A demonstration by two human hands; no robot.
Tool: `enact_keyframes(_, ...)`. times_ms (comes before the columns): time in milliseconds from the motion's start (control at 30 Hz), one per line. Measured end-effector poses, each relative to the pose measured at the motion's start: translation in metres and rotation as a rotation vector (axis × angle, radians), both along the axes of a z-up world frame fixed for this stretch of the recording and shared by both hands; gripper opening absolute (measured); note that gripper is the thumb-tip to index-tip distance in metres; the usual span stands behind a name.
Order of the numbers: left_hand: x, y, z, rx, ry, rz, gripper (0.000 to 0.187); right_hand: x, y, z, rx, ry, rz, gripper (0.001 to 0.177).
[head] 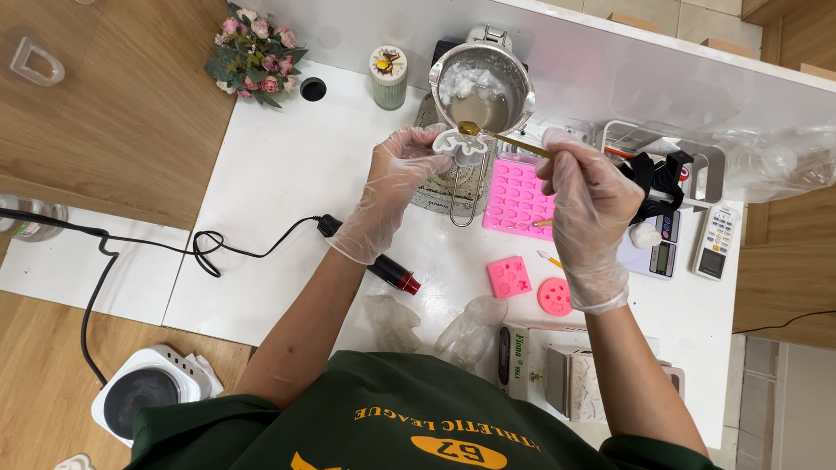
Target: Preparing a silicone mold and pouring melted wax into it to create wax melts.
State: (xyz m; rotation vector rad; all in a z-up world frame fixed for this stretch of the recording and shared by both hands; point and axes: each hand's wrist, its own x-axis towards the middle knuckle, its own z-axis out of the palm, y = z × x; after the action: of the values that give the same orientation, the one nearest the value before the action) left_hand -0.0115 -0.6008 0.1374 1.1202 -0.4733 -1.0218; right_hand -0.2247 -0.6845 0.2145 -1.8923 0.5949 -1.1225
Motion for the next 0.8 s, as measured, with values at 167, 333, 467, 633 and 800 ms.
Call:
enact_keyframes(167, -0.001, 0.003, 0.004, -0.015, 0.016, -0.003, 0.029, -0.001, 0.003, 0.001, -0.037, 0.022, -0.018, 0.015)
enact_keyframes(333, -0.001, 0.004, 0.009, 0.024, -0.015, -0.007, 0.029, 0.004, -0.013, -0.002, 0.045, -0.156, -0.042, 0.015)
enact_keyframes(467, 0.0, 0.006, 0.003, 0.022, -0.013, -0.008, 0.029, 0.015, -0.052, -0.017, 0.163, -0.126, -0.163, 0.017)
enact_keyframes(633, 0.006, 0.005, -0.01, -0.035, 0.028, -0.019, 0.03, 0.04, -0.086, -0.05, 0.311, -0.036, -0.138, 0.018)
enact_keyframes(800, 0.01, 0.004, -0.02, -0.044, 0.023, -0.007, 0.031, 0.039, -0.106, -0.067, 0.499, -0.081, -0.144, 0.016)
